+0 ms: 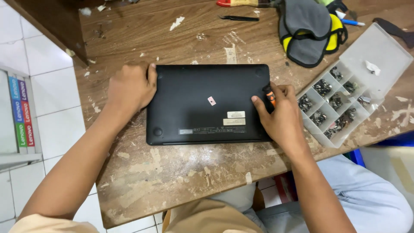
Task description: The person is securing the back cover of a laptop by installing multiple small screws using a precision screwdriver.
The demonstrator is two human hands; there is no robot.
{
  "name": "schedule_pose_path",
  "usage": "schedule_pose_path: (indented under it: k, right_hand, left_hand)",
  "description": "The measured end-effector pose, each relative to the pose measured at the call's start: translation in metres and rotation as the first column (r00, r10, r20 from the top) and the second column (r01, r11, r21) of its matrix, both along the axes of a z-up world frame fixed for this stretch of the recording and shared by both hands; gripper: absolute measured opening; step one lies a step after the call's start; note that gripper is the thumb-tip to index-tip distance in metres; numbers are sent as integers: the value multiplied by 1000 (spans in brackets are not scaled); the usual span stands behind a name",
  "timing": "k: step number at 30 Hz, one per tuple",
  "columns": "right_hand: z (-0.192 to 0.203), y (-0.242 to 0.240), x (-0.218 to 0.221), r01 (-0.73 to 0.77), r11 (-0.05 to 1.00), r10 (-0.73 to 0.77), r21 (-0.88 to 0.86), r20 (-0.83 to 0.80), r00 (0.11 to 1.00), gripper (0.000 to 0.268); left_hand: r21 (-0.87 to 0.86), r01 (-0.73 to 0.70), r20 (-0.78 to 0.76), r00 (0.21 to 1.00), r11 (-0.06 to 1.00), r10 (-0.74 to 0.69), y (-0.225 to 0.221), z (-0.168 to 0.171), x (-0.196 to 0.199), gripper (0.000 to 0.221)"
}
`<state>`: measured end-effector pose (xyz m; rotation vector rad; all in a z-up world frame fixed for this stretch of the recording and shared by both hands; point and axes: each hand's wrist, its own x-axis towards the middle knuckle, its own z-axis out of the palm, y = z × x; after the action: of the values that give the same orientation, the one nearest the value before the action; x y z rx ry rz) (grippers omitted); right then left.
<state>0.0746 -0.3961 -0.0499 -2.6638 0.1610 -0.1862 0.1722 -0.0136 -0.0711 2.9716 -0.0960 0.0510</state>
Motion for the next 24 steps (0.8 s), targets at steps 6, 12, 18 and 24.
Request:
schedule_pose_path:
  k: [6, 12, 18, 24]
  right_hand:
    - [-7, -6, -10, -76, 996, 79, -43, 84, 993, 63]
    - [-5, -8, -31, -154, 986, 160, -69, 96, 982, 65]
    - [16, -4, -48, -118, 993, 119, 12, -46, 992, 71]
    - [43, -9, -70, -110, 993, 100, -28, -258, 961, 62]
  left_hand:
    - [-137, 13, -18, 1000, 990, -16, 3, 12, -7, 47]
    - [-618, 13, 179, 976, 786, 125, 32, 28, -16, 109]
    - [-354, -87, -176, 984, 931, 25, -27, 98, -59, 81]
    - [-431, 234, 55, 971, 871, -234, -42, 11, -33, 63]
